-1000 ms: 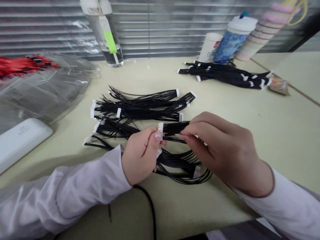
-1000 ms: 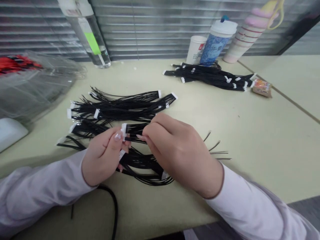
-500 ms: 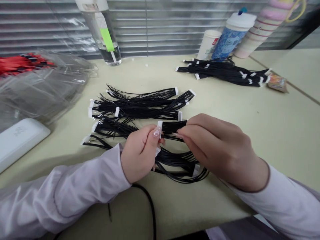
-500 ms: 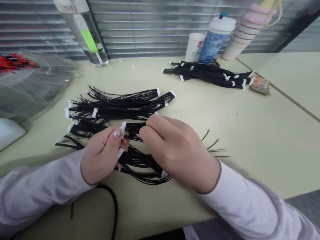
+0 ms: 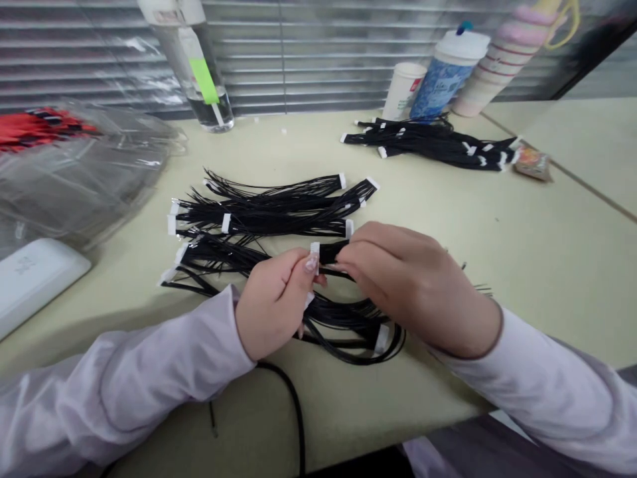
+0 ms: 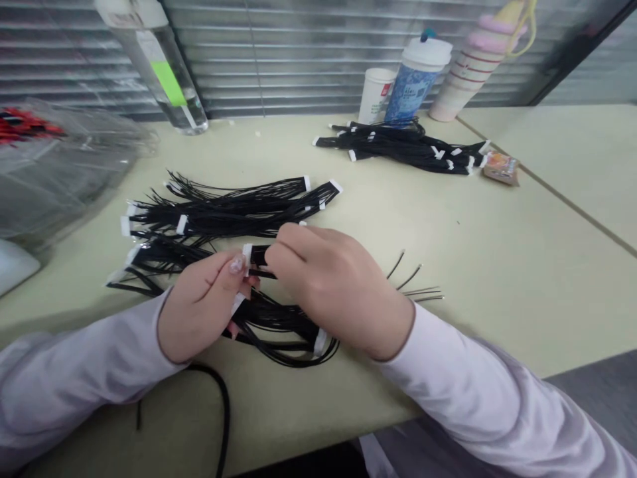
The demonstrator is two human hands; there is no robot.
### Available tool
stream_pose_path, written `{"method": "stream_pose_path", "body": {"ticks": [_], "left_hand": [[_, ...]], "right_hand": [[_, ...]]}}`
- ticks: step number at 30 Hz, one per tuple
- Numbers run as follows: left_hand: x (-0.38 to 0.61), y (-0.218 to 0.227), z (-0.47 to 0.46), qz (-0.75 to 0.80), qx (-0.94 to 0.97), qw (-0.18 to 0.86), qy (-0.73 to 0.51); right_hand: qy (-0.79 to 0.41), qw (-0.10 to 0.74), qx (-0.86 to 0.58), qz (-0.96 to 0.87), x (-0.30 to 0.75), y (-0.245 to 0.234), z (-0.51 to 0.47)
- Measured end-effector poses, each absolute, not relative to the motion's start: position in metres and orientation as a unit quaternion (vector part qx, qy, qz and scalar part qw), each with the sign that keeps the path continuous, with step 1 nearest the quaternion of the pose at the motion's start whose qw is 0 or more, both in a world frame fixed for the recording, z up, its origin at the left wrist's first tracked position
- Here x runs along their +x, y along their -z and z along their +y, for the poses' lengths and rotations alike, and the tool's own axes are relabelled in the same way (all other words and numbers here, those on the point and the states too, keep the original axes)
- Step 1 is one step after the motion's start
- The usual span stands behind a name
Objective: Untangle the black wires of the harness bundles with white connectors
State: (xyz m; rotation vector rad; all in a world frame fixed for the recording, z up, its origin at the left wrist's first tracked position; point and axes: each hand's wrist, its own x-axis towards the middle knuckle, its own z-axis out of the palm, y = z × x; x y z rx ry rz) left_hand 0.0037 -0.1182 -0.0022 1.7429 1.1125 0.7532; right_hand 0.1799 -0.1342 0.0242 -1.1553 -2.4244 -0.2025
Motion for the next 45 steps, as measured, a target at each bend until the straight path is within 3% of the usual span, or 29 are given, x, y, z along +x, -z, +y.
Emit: {"method": "stream_pose_path", "body": {"ticks": [8, 14, 18, 23, 33, 41, 45], "left_hand": [[0.012, 0.009, -0.105, 0.546, 0.524, 0.505, -0.415], [0.013, 0.011, -0.102, 0.547, 0.487, 0.523, -0.436], [0.012, 0.014, -0.102, 0.543, 0.485, 0.523, -0.442], [0.012, 0.016, -0.101, 0.541, 0.493, 0.516, -0.445], [0.015, 0.011, -0.103, 0.550, 0.505, 0.505, -0.434], [0.016, 0.011, -0.101, 0.545, 0.504, 0.507, -0.437], [0.017, 0.011, -0.099, 0.547, 0.496, 0.505, -0.447]], "right_hand": [[0.048, 0.182, -0.516, -0.836, 0.210, -0.052, -0.137], [-0.138, 0.006, -0.550, -0.824, 0.210, -0.052, -0.142], [-0.222, 0.077, -0.483, -0.844, 0.195, -0.041, -0.142], [-0.193, 0.146, -0.439, -0.865, 0.174, -0.022, -0.139], [0.009, 0.093, -0.432, -0.897, 0.166, -0.021, -0.144], [0.025, 0.070, -0.475, -0.877, 0.167, -0.028, -0.148], [0.154, 0.047, -0.529, -0.833, 0.187, -0.046, -0.153]]}}
